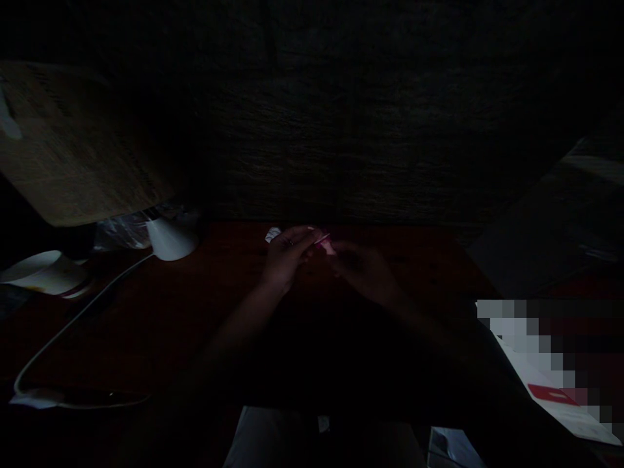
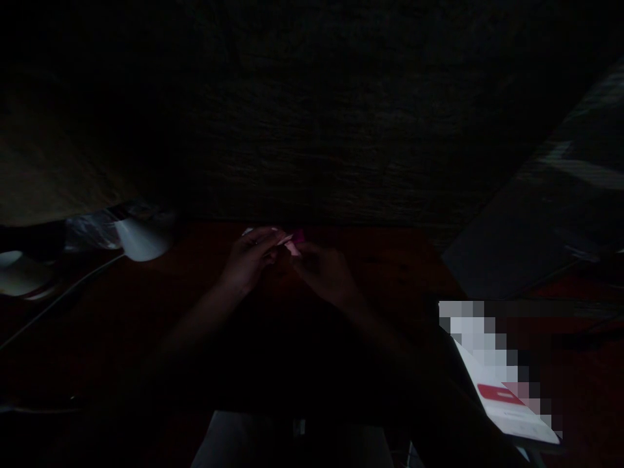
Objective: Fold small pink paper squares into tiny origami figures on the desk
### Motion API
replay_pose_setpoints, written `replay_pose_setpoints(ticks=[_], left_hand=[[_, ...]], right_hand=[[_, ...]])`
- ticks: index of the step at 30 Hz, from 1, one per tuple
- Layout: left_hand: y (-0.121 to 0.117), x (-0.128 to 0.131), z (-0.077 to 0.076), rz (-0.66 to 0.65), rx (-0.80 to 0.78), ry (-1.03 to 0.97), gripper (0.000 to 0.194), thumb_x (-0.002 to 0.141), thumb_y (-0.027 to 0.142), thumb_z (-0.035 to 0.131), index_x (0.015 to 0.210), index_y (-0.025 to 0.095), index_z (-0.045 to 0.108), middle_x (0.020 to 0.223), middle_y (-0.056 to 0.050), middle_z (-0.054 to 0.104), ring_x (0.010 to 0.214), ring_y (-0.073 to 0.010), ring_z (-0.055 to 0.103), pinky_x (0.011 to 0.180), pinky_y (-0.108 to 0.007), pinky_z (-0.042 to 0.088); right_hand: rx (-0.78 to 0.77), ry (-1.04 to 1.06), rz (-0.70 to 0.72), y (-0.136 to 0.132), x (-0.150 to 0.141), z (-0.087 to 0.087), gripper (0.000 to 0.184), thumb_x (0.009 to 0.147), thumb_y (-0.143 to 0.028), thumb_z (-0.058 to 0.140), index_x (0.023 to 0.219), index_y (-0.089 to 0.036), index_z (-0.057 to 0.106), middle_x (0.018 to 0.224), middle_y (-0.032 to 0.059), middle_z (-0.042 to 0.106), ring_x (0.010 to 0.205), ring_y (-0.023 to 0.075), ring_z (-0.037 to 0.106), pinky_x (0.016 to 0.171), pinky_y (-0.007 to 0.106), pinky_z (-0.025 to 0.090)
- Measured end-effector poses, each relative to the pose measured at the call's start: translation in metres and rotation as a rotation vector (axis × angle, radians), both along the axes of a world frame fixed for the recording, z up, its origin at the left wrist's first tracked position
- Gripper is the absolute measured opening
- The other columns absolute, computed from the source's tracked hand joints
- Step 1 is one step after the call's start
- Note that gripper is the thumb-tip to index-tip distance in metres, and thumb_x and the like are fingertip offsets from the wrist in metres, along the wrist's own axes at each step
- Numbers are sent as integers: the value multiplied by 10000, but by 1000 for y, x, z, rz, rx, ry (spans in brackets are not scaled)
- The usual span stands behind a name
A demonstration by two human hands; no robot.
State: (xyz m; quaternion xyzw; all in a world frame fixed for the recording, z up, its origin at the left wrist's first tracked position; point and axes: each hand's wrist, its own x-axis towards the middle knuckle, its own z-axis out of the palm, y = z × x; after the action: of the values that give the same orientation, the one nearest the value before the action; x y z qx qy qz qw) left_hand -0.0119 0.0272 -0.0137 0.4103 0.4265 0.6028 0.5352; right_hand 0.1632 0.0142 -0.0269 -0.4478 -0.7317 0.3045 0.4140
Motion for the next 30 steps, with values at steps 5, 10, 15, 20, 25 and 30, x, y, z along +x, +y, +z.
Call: replay_pose_setpoints(ticks=[5,10,15,20,25,30], left_hand=[[2,-1,-3,12,9,22,332,599,382,963,824,207,793,765,-14,754,581,-93,563,530,-226,400],[0,0,-4,-14,55,49,291,626,373,952,809,212,791,752,-10,743,577,-92,552,535,-237,393],[0,0,-3,2,36,38,306,601,372,962,790,206,787,737,-12,742,572,-96,556,527,-235,391],[1,-1,-3,15,40,53,334,594,384,964,809,200,786,731,-11,740,564,-94,560,518,-230,389],[0,-1,-3,-12,71,66,316,623,383,943,822,199,782,734,-13,740,566,-92,564,520,-223,394],[0,-1,-2,-22,78,84,310,621,373,938,819,193,782,742,-20,745,571,-92,571,515,-215,393]], right_hand=[[50,-26,-9,-3,-1,1,240,915,-281,643,1092,-268,806,924,9,823,751,190,761,665,300,580],[54,-20,-32,-3,-2,1,231,918,-309,656,1086,-265,807,925,12,830,750,199,766,671,311,585],[51,26,-23,-3,-2,1,233,929,-325,653,1099,-265,801,1003,20,836,786,199,778,709,315,602],[43,40,-35,-3,-1,1,230,937,-316,652,1101,-258,803,1007,23,836,807,203,784,701,308,601],[56,32,-37,-2,-1,0,235,930,-331,658,1090,-255,812,999,26,838,808,205,783,727,319,598],[47,62,-47,-3,-1,-1,259,912,-328,662,1102,-251,820,1039,33,840,777,204,778,725,325,596]])
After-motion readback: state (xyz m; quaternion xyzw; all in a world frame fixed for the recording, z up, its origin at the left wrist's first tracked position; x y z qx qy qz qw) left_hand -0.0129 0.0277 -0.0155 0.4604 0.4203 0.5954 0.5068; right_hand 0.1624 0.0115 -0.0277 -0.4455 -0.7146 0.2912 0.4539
